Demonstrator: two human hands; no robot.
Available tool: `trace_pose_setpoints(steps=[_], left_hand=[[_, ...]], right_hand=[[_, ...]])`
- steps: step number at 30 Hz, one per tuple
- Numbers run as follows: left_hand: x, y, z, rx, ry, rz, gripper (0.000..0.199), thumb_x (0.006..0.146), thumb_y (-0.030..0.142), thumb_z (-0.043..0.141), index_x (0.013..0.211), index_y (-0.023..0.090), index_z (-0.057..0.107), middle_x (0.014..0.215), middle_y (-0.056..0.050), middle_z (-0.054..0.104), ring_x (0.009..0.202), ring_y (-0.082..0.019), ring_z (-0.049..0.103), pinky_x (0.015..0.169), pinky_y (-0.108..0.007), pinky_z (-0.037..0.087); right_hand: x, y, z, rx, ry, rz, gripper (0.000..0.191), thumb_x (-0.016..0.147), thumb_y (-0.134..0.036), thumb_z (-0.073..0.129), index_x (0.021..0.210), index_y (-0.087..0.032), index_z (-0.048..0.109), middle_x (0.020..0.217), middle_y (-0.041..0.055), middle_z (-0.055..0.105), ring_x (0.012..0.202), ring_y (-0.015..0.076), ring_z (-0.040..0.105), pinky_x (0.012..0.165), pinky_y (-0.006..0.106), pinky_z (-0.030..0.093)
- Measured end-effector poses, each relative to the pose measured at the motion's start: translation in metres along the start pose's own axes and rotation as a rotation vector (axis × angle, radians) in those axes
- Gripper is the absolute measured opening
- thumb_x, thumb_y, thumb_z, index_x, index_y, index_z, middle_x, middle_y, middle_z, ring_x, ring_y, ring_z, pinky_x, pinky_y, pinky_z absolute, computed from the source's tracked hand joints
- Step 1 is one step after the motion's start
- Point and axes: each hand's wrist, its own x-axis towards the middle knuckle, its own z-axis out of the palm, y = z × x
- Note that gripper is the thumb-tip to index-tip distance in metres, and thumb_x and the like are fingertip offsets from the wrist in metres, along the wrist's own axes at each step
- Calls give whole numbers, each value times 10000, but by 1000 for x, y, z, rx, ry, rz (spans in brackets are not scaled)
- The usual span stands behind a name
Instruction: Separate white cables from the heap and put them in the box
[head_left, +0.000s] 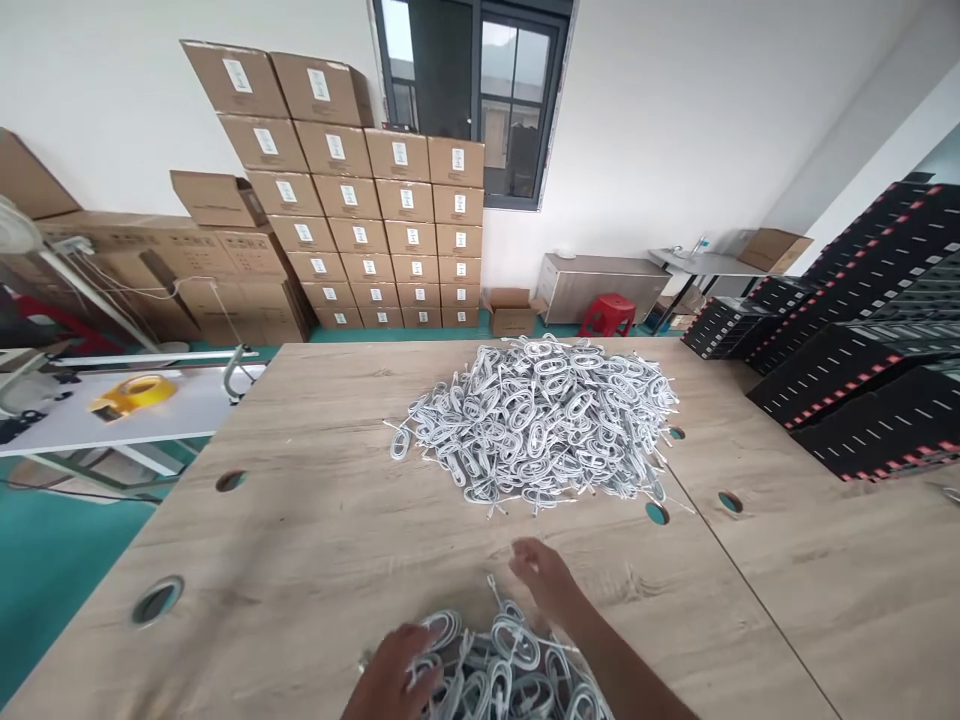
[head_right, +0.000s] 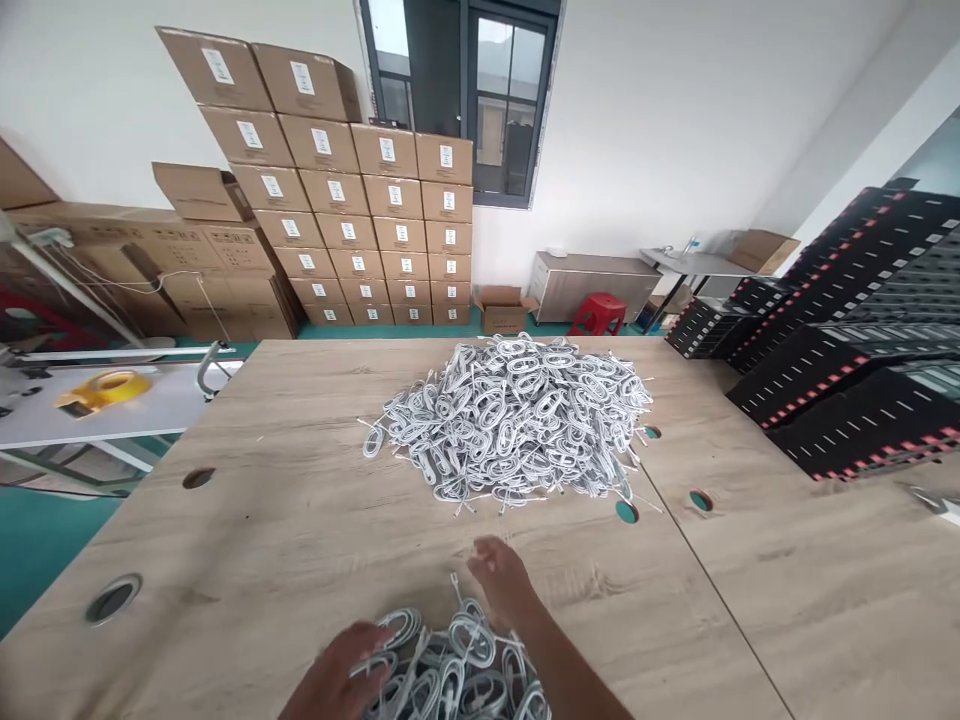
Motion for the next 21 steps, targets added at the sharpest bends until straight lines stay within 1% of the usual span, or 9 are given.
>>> trace_pose_setpoints(steps=[3,5,7,10,12,14,17,19,21], left_hand=[[60,38,-22,8,55,-7,445,797,502,556,1126,263,736,1148,-84,750,1067,-271,688,955,-399,559],[103,57,-33,27,109,-17,427,788,419,569,1133,220,723,1133,-91,754,1038,-256,695,950,-392,560],[142,66,-37,48,148,-22,411,790,355,573,1146,201,709,1138,-94,751,1012,-240,699,957,-392,554],[182,63,-33,57,171,-27,381,822,308,565,1164,195,687,1148,-98,744,994,-220,699,959,-395,549],[195,57,-25,50,156,-23,355,838,310,572,1152,183,681,1138,-107,742,989,-219,697,954,-404,549],[200,54,-13,38,125,-7,354,851,341,578,1147,173,678,1140,-117,738,1014,-228,690,957,-409,543],[201,56,3,41,98,22,426,851,352,571,1239,192,648,1194,-118,718,1131,-257,647,1006,-426,513],[200,64,11,57,79,50,504,812,293,590,1309,215,615,1297,-110,675,1240,-275,586,1065,-444,470],[194,75,15,68,23,89,512,773,233,596,1283,219,638,1346,-99,649,1290,-280,549,1095,-434,445]], right_hand=[[58,-43,18,-338,62,23,475,856,-329,631,1306,-178,618,1338,153,644,1221,289,614,1000,398,465],[82,-57,32,-529,86,66,531,827,-309,693,1330,-174,587,1382,173,604,1297,321,566,1006,406,458],[93,-58,39,-641,97,94,533,797,-244,720,1311,-182,593,1339,168,628,1257,325,592,965,396,466],[90,-41,37,-716,38,100,338,844,-175,641,1176,-220,683,1202,126,704,1088,286,674,855,353,460],[79,-24,31,-722,-23,76,181,885,-191,599,989,-227,743,1070,101,739,979,260,692,769,323,431],[65,-10,24,-679,-62,30,160,898,-213,601,848,-223,753,955,77,744,891,229,682,699,297,382],[47,2,19,-578,-76,-21,171,878,-199,626,758,-222,746,850,36,725,787,177,639,645,271,311],[39,2,19,-526,-77,-45,186,857,-177,626,713,-214,738,802,23,708,742,156,609,636,264,291],[30,1,18,-461,-84,-69,195,834,-177,623,677,-209,733,738,15,685,698,148,583,628,261,291]])
